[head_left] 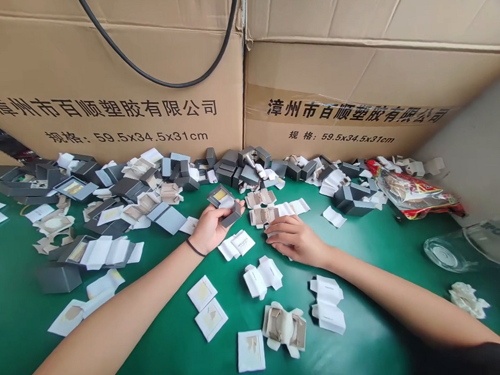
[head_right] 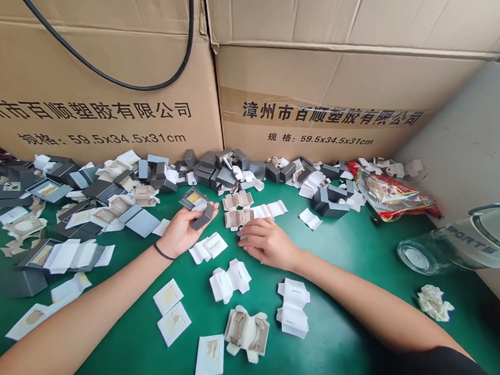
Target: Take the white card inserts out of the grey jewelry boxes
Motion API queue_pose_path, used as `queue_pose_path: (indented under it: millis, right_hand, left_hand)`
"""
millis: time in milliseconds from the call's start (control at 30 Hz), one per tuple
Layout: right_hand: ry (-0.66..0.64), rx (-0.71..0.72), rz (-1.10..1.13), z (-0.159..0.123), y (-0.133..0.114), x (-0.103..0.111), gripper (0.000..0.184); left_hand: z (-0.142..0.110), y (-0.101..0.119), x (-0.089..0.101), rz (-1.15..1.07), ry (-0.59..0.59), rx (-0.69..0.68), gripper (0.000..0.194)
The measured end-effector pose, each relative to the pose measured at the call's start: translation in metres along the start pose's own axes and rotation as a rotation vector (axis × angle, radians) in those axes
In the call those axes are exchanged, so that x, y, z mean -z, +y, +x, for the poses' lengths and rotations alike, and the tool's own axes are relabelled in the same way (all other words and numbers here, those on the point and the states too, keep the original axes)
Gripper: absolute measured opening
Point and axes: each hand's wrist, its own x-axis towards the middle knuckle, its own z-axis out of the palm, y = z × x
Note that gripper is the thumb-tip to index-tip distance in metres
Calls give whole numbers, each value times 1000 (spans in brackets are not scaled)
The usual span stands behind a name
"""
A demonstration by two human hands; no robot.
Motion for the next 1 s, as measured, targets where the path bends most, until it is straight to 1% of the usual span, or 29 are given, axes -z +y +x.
queue_pose_path:
  millis: [100, 200, 267, 367, 433, 600, 733, 800, 867, 1000]
  right_hand:
    - [44, -61, -41, 2, -3, -1, 27]
    - [135, -191, -14, 3, -4, 0, 31]
    - [201, -322, 85, 4, -2, 2, 27]
    - [301, -538, 327, 6, 3, 6, 15]
    - [361, -619, 481, 7, 5, 7, 17]
    - [425, -694, 687, 10, 5, 4, 26]
    - [425, -691, 901, 11, 3, 0, 28]
    - [435, -690, 975, 12, 0, -1, 32]
    - [439, -713, 1036, 14, -5, -2, 36]
    - [397, -751, 1218, 19, -25, -10, 38]
  left_hand:
    - [-2, 2, -4, -7, 18, 18, 28]
    - [-4, 3, -6, -19, 26, 29, 27]
    - [-4, 3, -6, -23, 24, 34, 27]
    - [-4, 3, -6, -21, 11, 38, 26]
    - [-4, 3, -7, -17, 8, 36, 26]
    - [-4, 4, -8, -8, 8, 38, 26]
    - [-4, 4, -8, -2, 0, 34, 27]
    - [-4, 3, -7, -1, -6, 26, 27]
    - [-4, 2, -5, 2, -19, 18, 27]
    - [-2, 0, -2, 34, -44, 9, 25]
